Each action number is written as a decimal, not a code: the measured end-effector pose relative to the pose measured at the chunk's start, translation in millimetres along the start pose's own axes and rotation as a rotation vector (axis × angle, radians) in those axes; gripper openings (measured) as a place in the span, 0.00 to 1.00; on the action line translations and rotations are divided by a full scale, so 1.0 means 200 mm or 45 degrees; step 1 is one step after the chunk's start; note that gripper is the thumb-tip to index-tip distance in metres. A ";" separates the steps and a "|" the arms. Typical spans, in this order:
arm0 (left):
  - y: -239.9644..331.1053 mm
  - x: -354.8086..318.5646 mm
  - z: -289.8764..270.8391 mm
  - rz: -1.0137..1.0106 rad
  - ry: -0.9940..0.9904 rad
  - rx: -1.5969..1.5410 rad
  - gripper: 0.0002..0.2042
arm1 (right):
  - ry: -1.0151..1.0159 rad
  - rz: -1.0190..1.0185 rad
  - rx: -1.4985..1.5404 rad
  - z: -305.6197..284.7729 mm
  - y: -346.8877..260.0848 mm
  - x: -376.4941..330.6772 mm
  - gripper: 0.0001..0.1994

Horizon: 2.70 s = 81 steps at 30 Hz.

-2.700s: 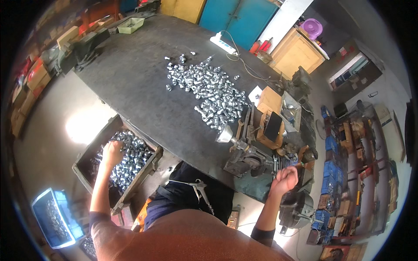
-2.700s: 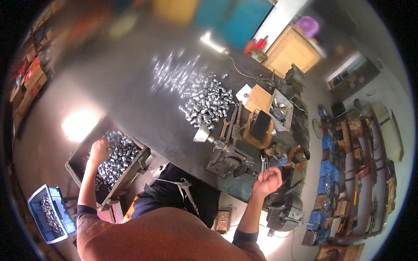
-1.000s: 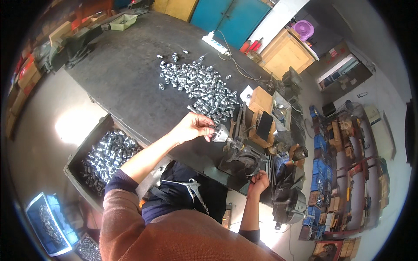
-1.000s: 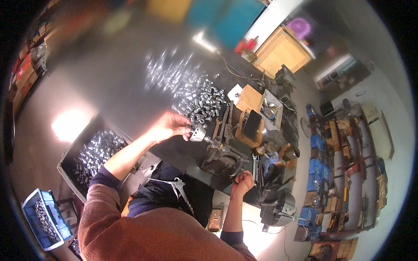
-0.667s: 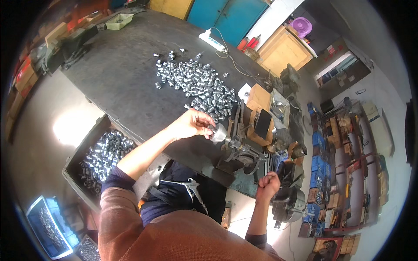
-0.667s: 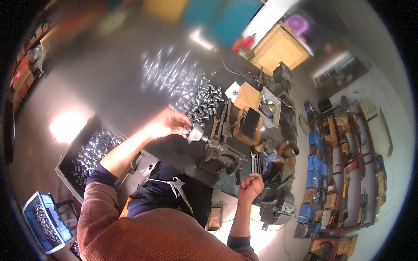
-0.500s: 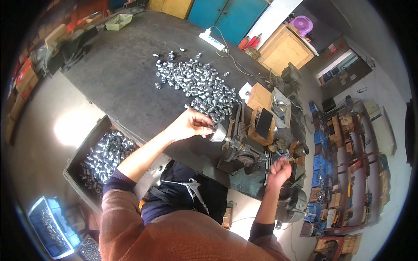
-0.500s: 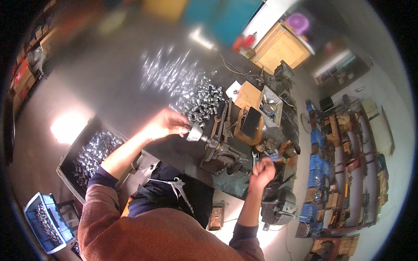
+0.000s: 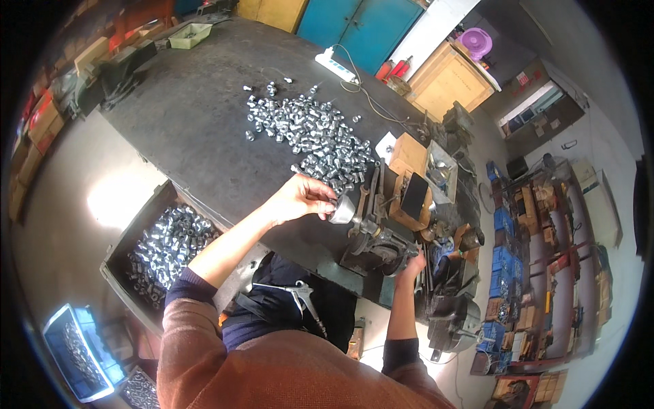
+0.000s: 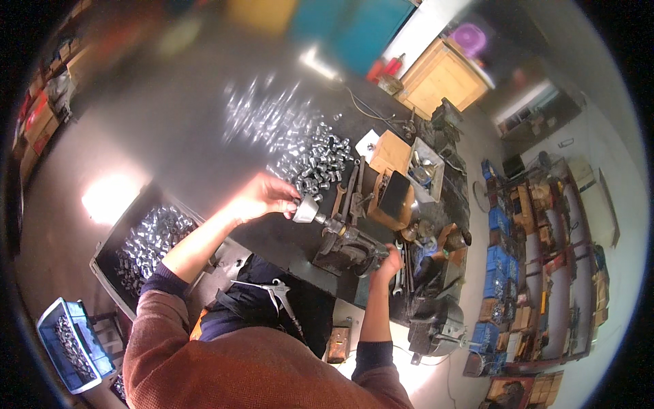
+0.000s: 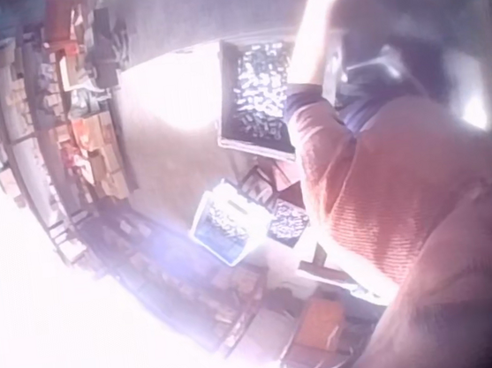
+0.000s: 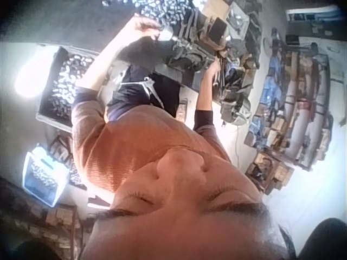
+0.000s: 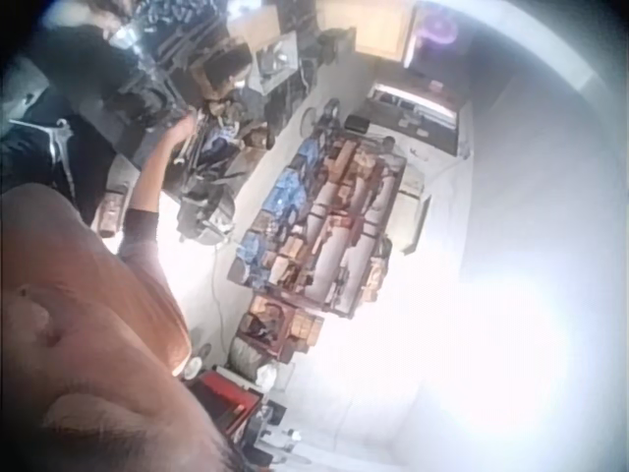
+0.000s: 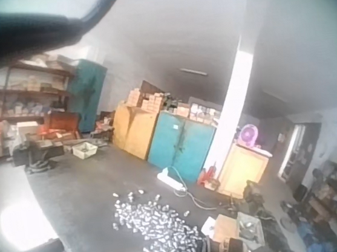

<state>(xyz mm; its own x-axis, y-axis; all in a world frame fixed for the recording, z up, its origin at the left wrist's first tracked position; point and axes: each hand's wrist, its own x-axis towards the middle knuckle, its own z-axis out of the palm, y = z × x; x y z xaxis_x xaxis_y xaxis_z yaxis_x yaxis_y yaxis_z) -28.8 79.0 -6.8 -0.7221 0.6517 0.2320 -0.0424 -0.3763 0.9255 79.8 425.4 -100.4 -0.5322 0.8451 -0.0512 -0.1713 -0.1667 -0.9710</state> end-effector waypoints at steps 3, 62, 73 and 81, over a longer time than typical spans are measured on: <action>0.00 -0.01 0.00 -0.034 0.037 0.028 0.09 | -0.169 0.192 0.166 -0.10 0.03 -0.06 0.12; -0.30 0.22 -0.59 -0.242 0.315 1.929 0.14 | -0.097 0.081 0.109 -0.07 -0.10 -0.27 0.06; -0.30 0.18 -0.61 -0.182 0.299 1.851 0.15 | -0.204 0.070 0.224 -0.13 -0.09 -0.29 0.06; -0.20 0.04 -0.51 -0.177 0.325 1.326 0.11 | -0.135 0.058 0.195 -0.10 -0.12 -0.33 0.06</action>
<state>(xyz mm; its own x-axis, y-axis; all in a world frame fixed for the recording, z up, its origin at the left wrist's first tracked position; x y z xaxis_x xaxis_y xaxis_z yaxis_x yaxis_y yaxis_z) -103.5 33.2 -72.7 -0.8839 0.4439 0.1473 0.3856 0.5135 0.7666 135.7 384.4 -79.4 -0.6255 0.7778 -0.0614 -0.2650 -0.2857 -0.9209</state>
